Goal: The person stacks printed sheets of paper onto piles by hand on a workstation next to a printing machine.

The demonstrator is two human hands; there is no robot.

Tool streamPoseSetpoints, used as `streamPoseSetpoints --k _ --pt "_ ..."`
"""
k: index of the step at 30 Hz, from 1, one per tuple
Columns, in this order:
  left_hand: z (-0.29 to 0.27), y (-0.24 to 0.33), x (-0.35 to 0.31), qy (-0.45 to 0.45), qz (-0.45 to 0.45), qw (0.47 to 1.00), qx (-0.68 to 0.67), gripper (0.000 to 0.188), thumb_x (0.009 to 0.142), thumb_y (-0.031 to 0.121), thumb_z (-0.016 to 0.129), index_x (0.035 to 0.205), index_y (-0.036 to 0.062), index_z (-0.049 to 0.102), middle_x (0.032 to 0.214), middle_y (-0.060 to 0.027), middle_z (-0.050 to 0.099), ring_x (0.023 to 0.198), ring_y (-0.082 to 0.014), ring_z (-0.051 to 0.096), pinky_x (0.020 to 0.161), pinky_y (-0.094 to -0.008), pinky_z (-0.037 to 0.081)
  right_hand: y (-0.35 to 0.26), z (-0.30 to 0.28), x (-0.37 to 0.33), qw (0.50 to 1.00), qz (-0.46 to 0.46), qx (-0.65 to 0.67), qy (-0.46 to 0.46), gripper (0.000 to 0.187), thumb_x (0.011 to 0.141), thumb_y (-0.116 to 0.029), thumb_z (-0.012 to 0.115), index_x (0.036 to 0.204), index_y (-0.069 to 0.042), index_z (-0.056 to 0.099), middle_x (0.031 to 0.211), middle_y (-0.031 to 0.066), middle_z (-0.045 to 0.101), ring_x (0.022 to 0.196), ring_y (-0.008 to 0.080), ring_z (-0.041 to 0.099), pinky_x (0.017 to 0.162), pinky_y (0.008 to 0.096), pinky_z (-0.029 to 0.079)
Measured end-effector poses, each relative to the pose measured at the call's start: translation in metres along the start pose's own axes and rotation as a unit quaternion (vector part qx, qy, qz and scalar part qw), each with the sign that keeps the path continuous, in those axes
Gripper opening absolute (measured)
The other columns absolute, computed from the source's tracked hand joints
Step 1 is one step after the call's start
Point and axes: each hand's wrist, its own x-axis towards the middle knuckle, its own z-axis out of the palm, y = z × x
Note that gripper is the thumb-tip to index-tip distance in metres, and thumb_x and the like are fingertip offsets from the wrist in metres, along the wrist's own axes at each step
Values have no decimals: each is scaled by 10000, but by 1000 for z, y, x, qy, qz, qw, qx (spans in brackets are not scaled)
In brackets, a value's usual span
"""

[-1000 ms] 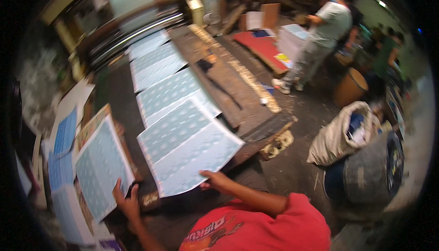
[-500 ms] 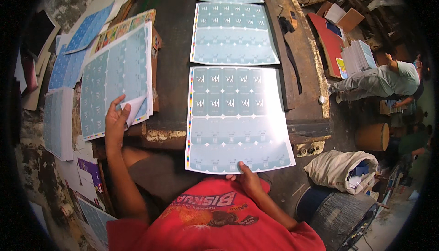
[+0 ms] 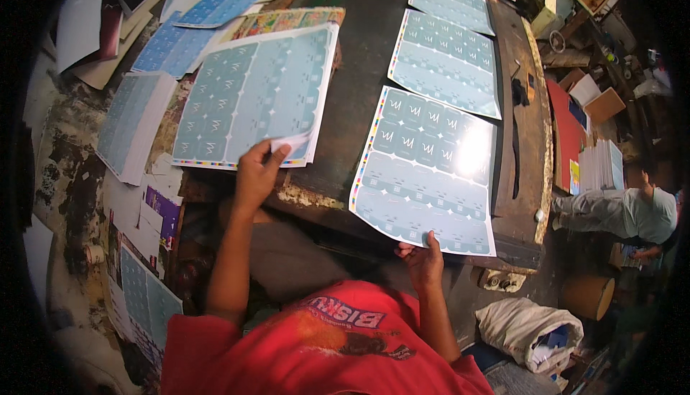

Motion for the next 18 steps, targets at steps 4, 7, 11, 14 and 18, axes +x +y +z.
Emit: streamPoseSetpoints --k 4,7,11,14,18 --pt "14 7 -18 129 95 984 77 289 932 272 636 884 -11 668 779 -135 633 779 -280 562 706 -374 458 3 1 25 999 -31 2 23 536 962 -512 467 1059 8 555 865 149 650 735 210 616 792 427 522" --pt "23 -3 -17 188 65 980 9 327 961 268 599 844 -35 634 734 -152 614 669 -304 539 671 -376 455 8 8 29 997 -68 35 30 451 989 -443 463 1185 -37 464 933 163 647 756 211 616 767 419 529" --pt "19 10 -15 223 17 974 -37 363 978 270 569 790 -40 589 683 -182 588 586 -343 495 603 -381 426 10 13 24 991 -114 49 55 500 990 -407 479 1376 -124 337 1108 144 627 826 211 617 752 410 542" --pt "15 24 -35 191 75 976 66 322 965 219 572 750 -21 570 692 -178 567 652 -371 508 639 -425 399 3 23 16 991 -96 57 72 562 974 -424 495 1419 -133 312 1232 127 581 922 215 602 787 437 535" --pt "26 48 -104 52 155 979 120 123 914 168 604 910 64 668 856 -110 668 790 -317 603 830 -440 403 -22 65 8 991 9 24 -130 601 934 -457 542 1410 -139 358 1319 127 529 1035 238 579 878 484 503"
